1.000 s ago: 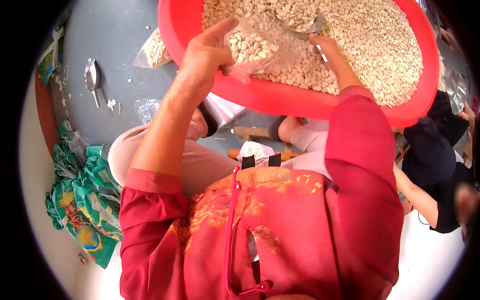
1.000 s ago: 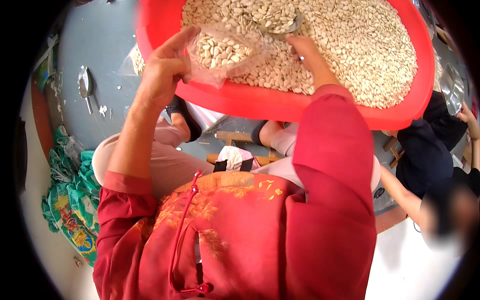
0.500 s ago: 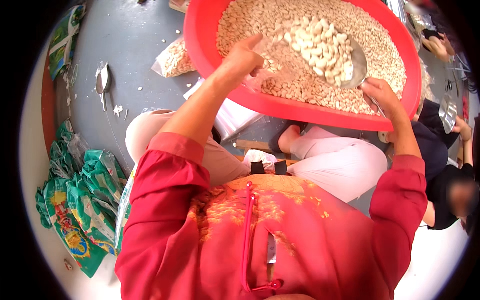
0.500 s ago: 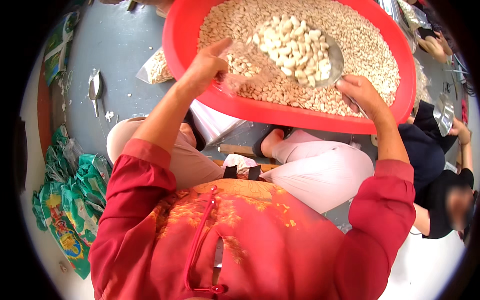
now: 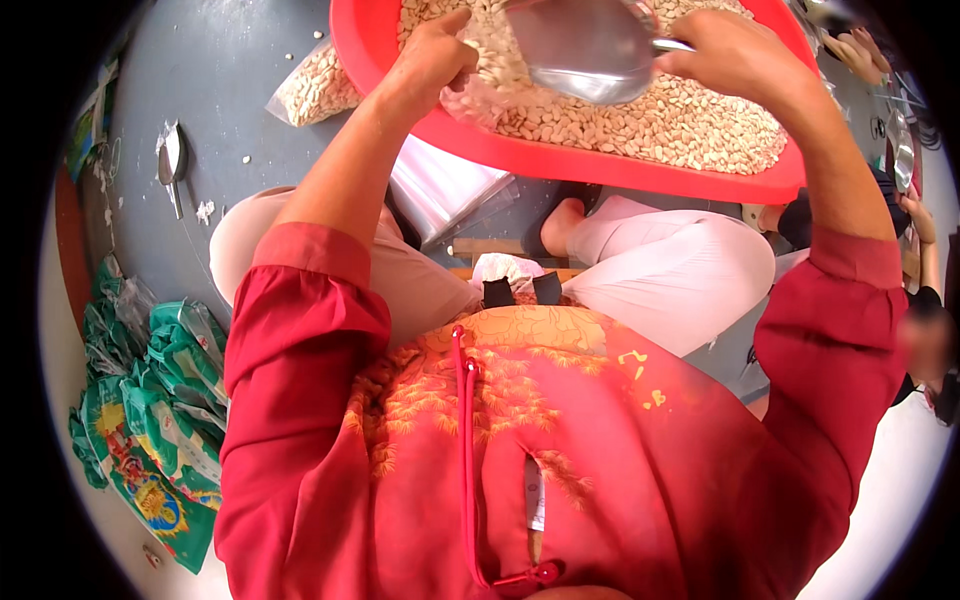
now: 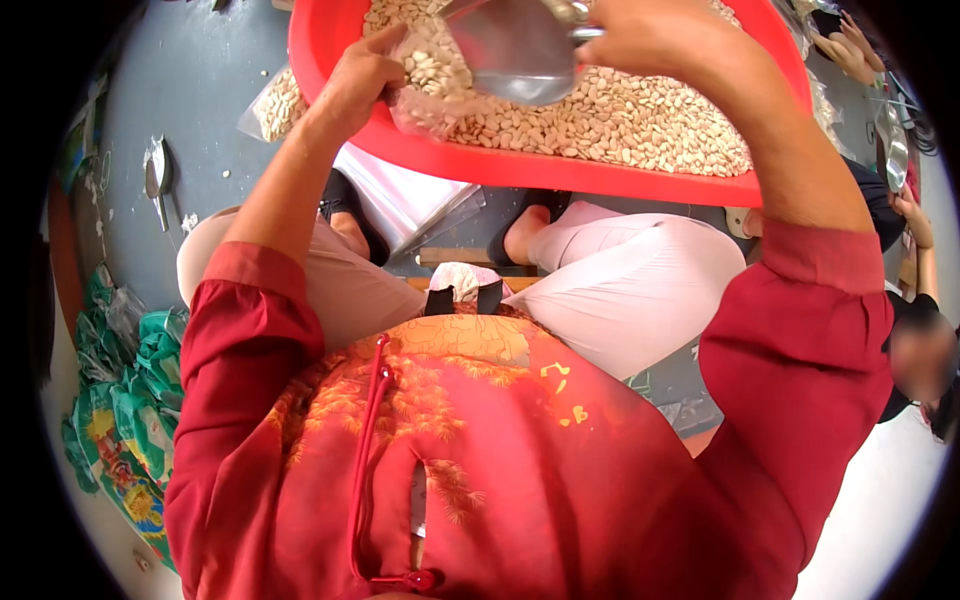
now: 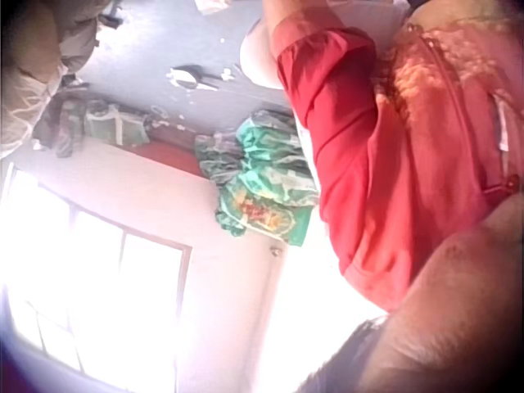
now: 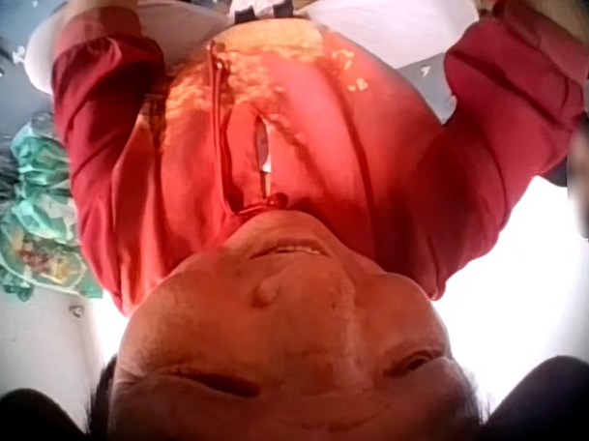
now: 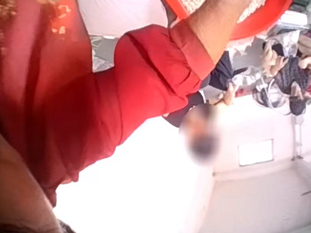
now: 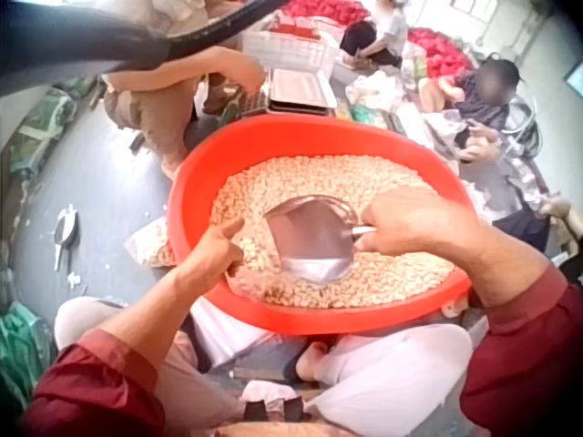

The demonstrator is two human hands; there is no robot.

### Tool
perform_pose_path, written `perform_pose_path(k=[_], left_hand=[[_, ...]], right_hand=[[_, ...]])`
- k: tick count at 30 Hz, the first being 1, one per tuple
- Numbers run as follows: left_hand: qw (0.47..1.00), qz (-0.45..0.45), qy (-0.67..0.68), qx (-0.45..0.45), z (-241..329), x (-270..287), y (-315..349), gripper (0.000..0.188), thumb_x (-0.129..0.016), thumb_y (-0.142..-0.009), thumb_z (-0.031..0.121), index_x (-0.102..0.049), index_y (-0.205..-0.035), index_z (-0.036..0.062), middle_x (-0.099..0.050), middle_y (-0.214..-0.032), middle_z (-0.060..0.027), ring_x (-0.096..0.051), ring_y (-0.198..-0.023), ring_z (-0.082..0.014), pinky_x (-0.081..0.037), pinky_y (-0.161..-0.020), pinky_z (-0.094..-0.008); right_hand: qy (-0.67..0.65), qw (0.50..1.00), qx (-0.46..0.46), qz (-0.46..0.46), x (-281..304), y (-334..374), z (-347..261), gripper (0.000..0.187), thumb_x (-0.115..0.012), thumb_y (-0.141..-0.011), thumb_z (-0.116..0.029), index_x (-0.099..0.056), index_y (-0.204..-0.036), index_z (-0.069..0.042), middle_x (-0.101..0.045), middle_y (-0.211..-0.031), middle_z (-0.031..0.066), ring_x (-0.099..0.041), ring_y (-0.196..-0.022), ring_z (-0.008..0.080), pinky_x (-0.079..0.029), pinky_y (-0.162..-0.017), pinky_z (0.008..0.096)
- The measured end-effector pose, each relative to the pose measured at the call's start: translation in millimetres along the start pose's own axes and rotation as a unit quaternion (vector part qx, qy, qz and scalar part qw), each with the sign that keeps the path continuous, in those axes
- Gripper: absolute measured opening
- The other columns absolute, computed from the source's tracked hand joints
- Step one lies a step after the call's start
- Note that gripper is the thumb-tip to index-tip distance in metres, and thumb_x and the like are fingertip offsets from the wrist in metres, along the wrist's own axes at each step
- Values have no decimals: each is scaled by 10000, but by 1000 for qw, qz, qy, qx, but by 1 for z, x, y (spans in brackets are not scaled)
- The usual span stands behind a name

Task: The person scoops peanuts from a large red basin into small clear plastic bags using a metal scoop. They then place the filled bags on the floor beside them. The task is performed while sitting on the floor in a room with other people also engaged in similar packaging work.

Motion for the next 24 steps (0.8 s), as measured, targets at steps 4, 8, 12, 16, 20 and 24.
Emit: perform_pose_path(k=[4,8,12,16,20,24], left_hand=[[1000,14,12,-9,-4,-2,6,648,-421,-603,-87,-335,-1244,-59,-553,-786,-112,-433,-484,-98,-374,-435,-232],[998,19,55,-20,11,-7,9,656,-413,-593,-110,-351,-1242,-44,-486,-1151,-174,-437,-489,-100,-380,-432,-250],[978,14,202,-53,31,6,14,656,-422,-604,-128,-349,-1248,-31,-404,-1257,-145,-450,-545,-105,-394,-475,-247],[939,20,303,-159,90,47,38,592,-418,-620,-115,-418,-1203,-9,-453,-1213,-125,-467,-586,-119,-397,-504,-220],[911,11,331,-247,141,111,62,597,-434,-619,-61,-420,-1207,41,-449,-1217,-96,-469,-552,-109,-410,-491,-220],[930,48,249,-265,174,178,69,568,-460,-619,-59,-446,-1178,41,-470,-1189,-116,-433,-528,-92,-375,-455,-217]], right_hand=[[-154,976,-129,-89,-26,25,39,350,-566,-776,-334,-550,-763,15,-464,-489,64,-472,-401,162,-386,-372,312],[-210,954,-210,-34,-89,55,95,360,-577,-765,-344,-573,-704,11,-460,-462,63,-463,-363,167,-366,-348,314],[-347,891,-288,-60,-161,62,105,347,-575,-767,-334,-536,-724,8,-463,-489,65,-445,-369,153,-352,-347,298],[-408,864,-288,-61,-203,54,94,332,-565,-772,-312,-544,-744,18,-479,-504,81,-470,-384,172,-370,-357,308],[-281,928,-227,-94,-200,41,76,359,-564,-744,-336,-594,-804,17,-572,-629,194,-565,-505,276,-437,-516,383],[-248,949,-189,-43,-192,34,68,340,-578,-747,-326,-554,-735,13,-510,-504,126,-500,-402,205,-397,-423,351]])
Point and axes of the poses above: each hand's wrist, its own y-axis away from the middle knuckle, its own x-axis out of the back of the hand, z = x × y, the point moved 8 cm from there along -y, towards the middle knuckle
